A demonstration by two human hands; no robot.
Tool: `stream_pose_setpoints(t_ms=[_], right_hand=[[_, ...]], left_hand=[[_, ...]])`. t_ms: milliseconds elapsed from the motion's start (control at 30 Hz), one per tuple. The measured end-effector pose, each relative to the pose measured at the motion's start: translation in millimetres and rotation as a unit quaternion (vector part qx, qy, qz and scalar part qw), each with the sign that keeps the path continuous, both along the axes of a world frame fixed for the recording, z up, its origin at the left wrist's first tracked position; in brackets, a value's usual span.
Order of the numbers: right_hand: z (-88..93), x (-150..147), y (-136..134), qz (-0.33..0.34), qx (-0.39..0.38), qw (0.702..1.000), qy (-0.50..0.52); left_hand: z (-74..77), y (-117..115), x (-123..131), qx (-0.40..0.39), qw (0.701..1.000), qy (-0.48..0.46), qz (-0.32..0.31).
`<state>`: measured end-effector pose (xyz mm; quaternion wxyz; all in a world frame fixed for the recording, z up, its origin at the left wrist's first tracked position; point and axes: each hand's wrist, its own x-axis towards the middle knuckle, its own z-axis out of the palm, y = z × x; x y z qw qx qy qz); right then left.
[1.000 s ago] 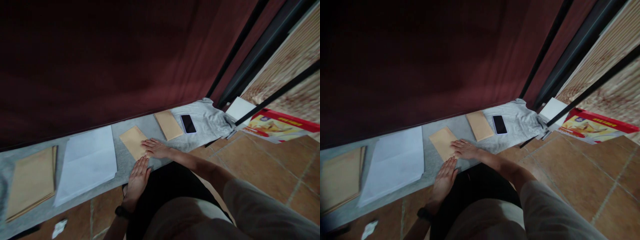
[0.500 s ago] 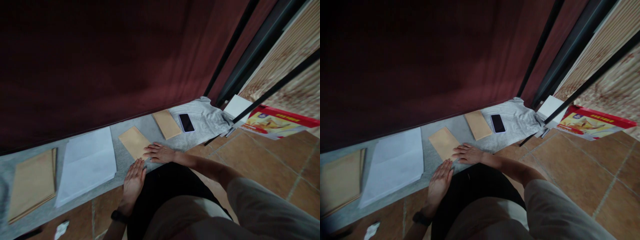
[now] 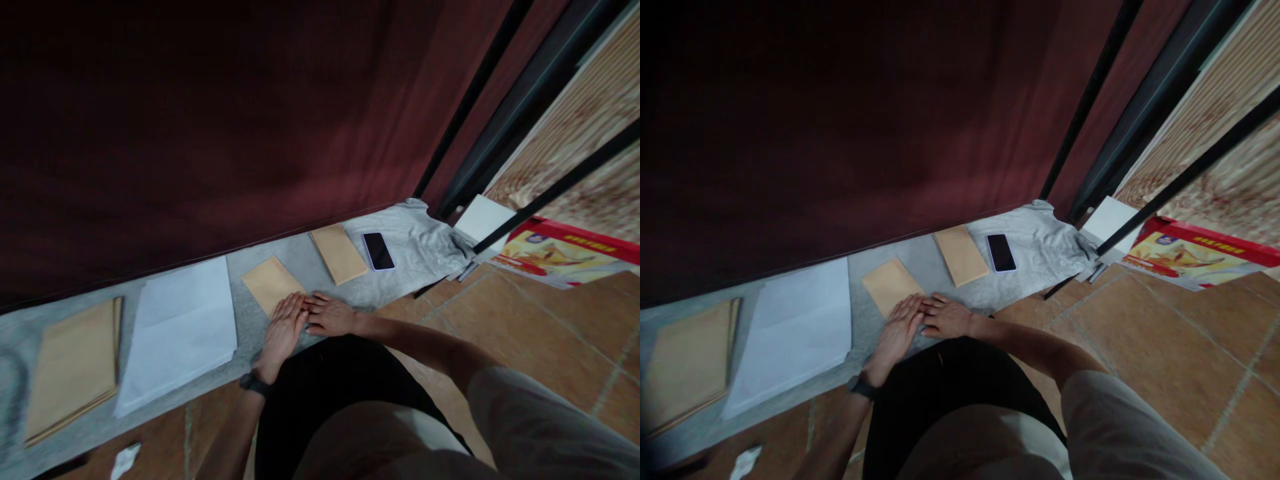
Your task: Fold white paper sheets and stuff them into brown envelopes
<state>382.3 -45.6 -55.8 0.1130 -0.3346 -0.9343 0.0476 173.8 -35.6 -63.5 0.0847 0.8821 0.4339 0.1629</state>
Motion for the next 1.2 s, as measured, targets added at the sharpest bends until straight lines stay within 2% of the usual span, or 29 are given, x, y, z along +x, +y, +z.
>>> stream_pose_setpoints(t_ms=[233,567,867,1033,1200], right_hand=[[-0.4,1.0,-0.3,0.018,-0.015,0.999,0.029],[-0.4,0.9,-1.0,0.019,-0.017,0.999,0.045],[-5.0,1.8,-1.7,0.020,-0.015,0.998,0.062],[-5.6,2.3,-2.5,0.025,-0.017,0.997,0.068],[-3.5,3.3,-2.6,0.034,-0.025,0.996,0.076]], left_hand=[[-4.8,28.4,0.6,0.004,0.999,0.031,0.006],[-12.8,65.5,-3.2,0.017,0.995,0.062,0.071],[4.2,95.4,-16.0,-0.020,0.985,0.124,0.115],[12.3,104.0,-25.3,-0.035,0.983,0.133,0.125],[14.3,108.3,-30.4,-0.053,0.977,0.127,0.161]])
